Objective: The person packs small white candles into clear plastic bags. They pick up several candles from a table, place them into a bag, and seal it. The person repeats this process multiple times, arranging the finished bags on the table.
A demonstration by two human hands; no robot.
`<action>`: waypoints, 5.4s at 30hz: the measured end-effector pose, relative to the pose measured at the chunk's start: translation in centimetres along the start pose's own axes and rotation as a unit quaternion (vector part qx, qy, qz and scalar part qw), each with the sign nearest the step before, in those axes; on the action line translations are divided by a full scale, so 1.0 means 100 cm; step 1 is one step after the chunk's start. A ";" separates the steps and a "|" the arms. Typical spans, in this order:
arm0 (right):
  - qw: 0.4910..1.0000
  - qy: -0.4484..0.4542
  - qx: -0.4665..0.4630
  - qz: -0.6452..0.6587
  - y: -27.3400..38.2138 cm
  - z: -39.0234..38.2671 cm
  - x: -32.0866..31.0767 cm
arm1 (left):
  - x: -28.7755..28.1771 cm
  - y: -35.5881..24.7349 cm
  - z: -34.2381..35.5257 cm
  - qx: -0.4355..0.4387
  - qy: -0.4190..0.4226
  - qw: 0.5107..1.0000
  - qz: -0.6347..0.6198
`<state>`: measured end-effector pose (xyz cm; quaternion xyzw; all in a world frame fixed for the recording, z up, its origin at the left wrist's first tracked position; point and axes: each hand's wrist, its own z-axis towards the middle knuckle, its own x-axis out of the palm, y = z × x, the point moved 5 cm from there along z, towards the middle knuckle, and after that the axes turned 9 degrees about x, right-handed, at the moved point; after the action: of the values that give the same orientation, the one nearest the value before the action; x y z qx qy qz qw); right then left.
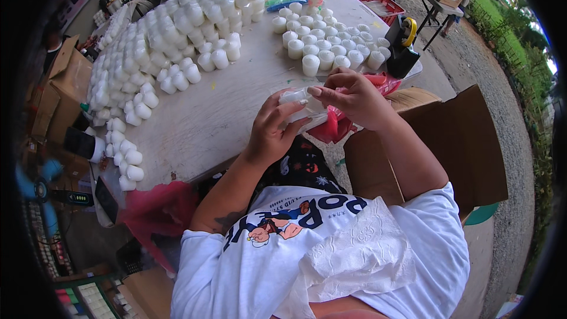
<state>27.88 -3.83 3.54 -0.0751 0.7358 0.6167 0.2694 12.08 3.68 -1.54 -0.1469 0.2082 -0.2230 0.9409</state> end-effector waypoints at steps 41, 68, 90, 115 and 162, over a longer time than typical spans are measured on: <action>0.912 -0.351 0.036 0.208 -0.221 0.010 -0.170 | 0.004 0.007 -0.009 0.007 -0.004 1.000 -0.025; 0.911 0.178 -0.270 -0.255 0.041 0.060 0.016 | -0.004 0.017 0.006 0.051 0.024 0.993 -0.103; 0.838 0.172 0.212 0.472 -0.071 -0.007 0.031 | 0.018 -0.029 -0.013 0.207 0.117 0.964 0.117; 0.851 -0.354 0.256 0.292 -0.184 0.040 -0.218 | 0.009 -0.004 -0.024 -0.262 -0.010 0.944 -0.199; 0.942 0.243 -0.163 -0.165 0.039 -0.001 0.012 | -0.036 -0.029 -0.001 0.063 0.028 0.998 0.014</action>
<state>25.08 -2.71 6.33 -0.3857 0.6454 0.6385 0.1643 8.03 2.94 0.62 -0.0784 0.2222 -0.2261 0.9452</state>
